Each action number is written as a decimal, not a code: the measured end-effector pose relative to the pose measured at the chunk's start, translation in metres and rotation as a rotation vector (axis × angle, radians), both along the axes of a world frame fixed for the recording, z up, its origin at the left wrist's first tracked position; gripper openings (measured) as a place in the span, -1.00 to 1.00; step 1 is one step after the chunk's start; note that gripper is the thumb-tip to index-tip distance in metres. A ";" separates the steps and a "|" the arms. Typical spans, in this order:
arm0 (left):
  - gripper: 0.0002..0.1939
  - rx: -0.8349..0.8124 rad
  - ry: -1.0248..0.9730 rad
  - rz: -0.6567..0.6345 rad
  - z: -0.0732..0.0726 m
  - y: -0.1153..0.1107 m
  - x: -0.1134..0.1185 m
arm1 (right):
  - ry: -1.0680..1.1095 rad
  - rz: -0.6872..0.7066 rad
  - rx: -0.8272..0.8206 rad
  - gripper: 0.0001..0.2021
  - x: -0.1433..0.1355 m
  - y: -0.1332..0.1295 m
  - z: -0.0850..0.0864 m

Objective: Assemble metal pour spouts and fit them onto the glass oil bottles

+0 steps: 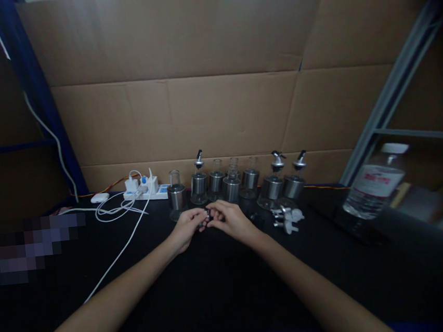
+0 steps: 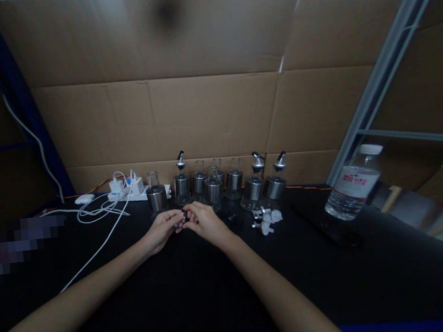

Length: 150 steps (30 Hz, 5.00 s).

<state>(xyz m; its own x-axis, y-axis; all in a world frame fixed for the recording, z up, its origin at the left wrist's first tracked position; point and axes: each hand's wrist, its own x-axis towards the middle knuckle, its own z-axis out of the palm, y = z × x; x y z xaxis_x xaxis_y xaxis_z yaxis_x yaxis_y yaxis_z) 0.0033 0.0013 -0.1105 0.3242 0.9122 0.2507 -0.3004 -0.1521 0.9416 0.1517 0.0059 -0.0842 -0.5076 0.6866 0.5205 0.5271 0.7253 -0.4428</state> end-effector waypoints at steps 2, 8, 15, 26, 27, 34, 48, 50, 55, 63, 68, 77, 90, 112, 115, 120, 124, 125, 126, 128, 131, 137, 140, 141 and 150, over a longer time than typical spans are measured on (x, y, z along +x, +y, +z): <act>-0.73 -0.010 -0.010 -0.012 0.001 -0.001 0.000 | -0.001 0.003 0.007 -0.68 -0.001 -0.001 0.000; -0.75 -0.015 -0.027 -0.041 0.002 -0.001 0.000 | -0.018 -0.009 0.047 -0.69 -0.001 -0.001 -0.002; -0.73 -0.009 -0.027 -0.090 0.002 -0.001 -0.001 | -0.057 -0.032 0.107 -0.73 -0.004 -0.005 -0.002; -0.78 -0.030 -0.039 -0.104 0.003 -0.001 -0.001 | -0.103 -0.033 0.128 -0.69 -0.004 -0.005 0.004; -0.78 -0.039 -0.036 -0.098 0.003 -0.001 0.000 | -0.122 -0.026 0.126 -0.68 -0.002 -0.005 0.007; -0.79 0.004 0.003 0.047 0.004 0.000 0.001 | -0.173 -0.120 0.099 -0.68 0.033 -0.001 0.029; -0.77 0.024 0.042 0.167 0.002 0.002 0.001 | -0.463 -0.504 0.006 -0.85 0.078 0.014 0.033; -0.78 0.021 0.042 0.164 0.002 0.001 0.001 | -0.473 -0.575 -0.007 -0.85 0.086 0.015 0.034; -0.79 0.005 0.045 0.156 0.004 0.000 0.002 | -0.507 -0.757 -0.149 -0.88 0.115 0.018 0.039; -0.79 -0.007 0.067 0.170 0.004 0.001 0.003 | -0.561 -0.870 -0.486 -0.88 0.147 0.018 0.040; -0.79 -0.019 0.062 0.189 0.002 0.002 0.002 | -0.573 -0.874 -0.535 -0.84 0.148 0.017 0.040; -0.78 -0.032 0.064 0.197 0.002 0.002 0.002 | -0.582 -0.405 -0.290 -0.62 0.100 0.011 0.037; -0.79 0.020 0.082 0.233 0.001 0.002 0.001 | -0.496 -0.363 -0.169 -0.76 0.096 0.014 0.033; -0.74 0.051 0.046 0.018 0.003 -0.003 0.003 | -0.063 -0.136 -0.014 -0.75 0.034 -0.003 0.027; -0.76 0.081 0.090 0.011 0.001 -0.002 0.003 | -0.030 -0.087 -0.046 -0.72 0.035 -0.001 0.026; -0.73 0.141 0.171 -0.014 -0.005 0.001 0.004 | 0.039 -0.025 -0.032 -0.69 0.030 -0.002 0.025; -0.70 0.161 0.174 0.016 -0.008 0.002 0.005 | 0.011 0.006 0.052 -0.67 0.025 -0.007 0.024; -0.69 0.161 0.175 0.017 -0.008 0.002 0.005 | 0.005 0.012 0.064 -0.67 0.024 -0.008 0.024; -0.68 0.160 0.174 0.017 -0.009 0.002 0.005 | 0.002 0.020 0.069 -0.67 0.023 -0.009 0.025; -0.69 0.155 0.170 0.023 -0.009 0.004 0.005 | -0.007 0.044 0.062 -0.68 0.022 -0.010 0.026; -0.71 0.151 0.184 0.041 -0.009 0.006 0.005 | -0.026 0.062 0.041 -0.70 0.022 -0.010 0.029; -0.72 0.156 0.256 0.045 -0.010 0.008 0.004 | -0.084 0.057 0.015 -0.76 0.025 -0.010 0.032; -0.72 0.142 0.266 -0.027 -0.009 0.007 0.003 | -0.099 0.030 -0.020 -0.78 0.027 -0.010 0.032; -0.72 0.133 0.267 -0.053 -0.008 0.007 0.002 | -0.094 0.018 -0.030 -0.80 0.028 -0.010 0.032; -0.77 0.119 0.253 -0.126 -0.007 0.006 -0.002 | -0.045 0.071 -0.042 -0.88 0.025 -0.009 0.029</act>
<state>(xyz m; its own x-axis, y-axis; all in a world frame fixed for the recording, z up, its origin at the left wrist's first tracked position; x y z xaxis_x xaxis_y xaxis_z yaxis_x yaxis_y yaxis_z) 0.0014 0.0070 -0.1171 0.4988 0.8297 0.2506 -0.0823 -0.2425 0.9667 0.1765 -0.0026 -0.0556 -0.5776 0.6692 0.4675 0.4952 0.7425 -0.4510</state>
